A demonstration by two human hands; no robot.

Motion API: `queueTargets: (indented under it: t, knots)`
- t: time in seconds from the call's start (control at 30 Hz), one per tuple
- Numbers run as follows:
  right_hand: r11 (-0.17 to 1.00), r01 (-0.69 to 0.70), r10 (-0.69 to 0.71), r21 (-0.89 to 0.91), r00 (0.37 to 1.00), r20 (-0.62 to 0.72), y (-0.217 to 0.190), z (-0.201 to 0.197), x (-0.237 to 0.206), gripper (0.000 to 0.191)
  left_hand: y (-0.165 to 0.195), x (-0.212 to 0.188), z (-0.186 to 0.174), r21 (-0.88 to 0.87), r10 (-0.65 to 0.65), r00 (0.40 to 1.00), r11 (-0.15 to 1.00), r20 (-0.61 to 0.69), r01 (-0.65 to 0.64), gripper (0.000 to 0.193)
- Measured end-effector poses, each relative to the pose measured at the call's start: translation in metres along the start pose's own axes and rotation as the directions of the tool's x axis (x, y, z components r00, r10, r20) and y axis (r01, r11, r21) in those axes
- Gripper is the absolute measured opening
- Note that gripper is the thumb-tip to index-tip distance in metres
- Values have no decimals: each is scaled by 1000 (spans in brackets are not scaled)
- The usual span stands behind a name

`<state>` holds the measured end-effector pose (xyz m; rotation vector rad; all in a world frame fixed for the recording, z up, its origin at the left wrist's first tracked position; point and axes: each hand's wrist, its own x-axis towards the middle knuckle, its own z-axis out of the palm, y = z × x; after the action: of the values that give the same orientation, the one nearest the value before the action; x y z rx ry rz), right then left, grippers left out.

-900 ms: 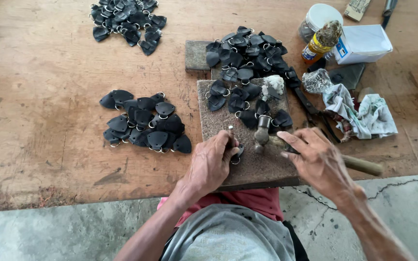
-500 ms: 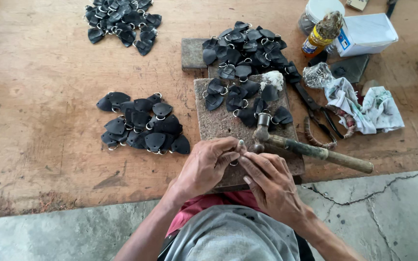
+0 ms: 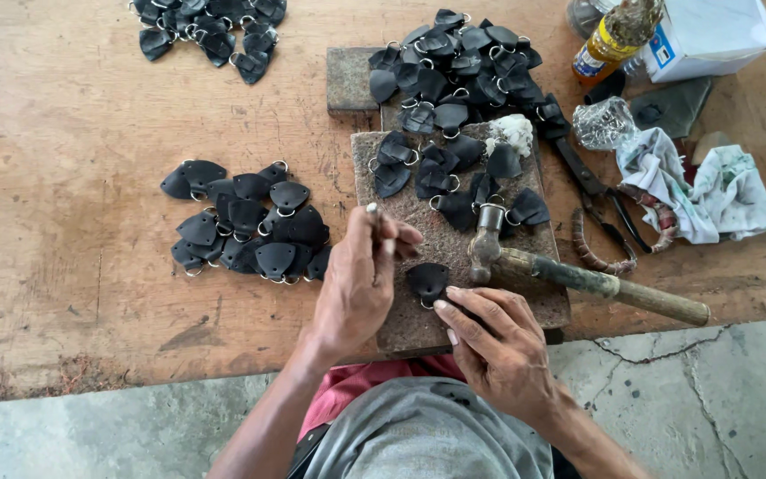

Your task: The person picks up black leather pieces with metal split rings, places each on a stone block, and hammers the ring closed with a ball-peen hammer, setting finished pieces into a growing pile. They work through the pile one piece at a time, occasionally repositioning a ring with their fingers before hammering.

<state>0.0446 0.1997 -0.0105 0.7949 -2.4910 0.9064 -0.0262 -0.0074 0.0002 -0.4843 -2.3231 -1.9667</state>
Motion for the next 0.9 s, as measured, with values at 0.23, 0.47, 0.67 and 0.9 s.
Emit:
queueTargets:
  t: [0.23,0.47,0.67,0.9]
  knots:
    - [1000,-6,5,-25,999,-36,1,7,-1,26,17,-16,3,427,142,967,877,211,-222,48]
    - [998,-42,40,-53,998,-45,-3,8,2,30,25,-7,1,339,-229,967,924,111,180,31]
    - [998,-32,27,-55,996,-89,-5,9,6,29,22,-7,-48,578,-140,956,771,-257,268,28]
    - [996,-81,81,25,997,0,-13,6,13,25,-1,8,-58,634,-32,993,767,-112,96,27]
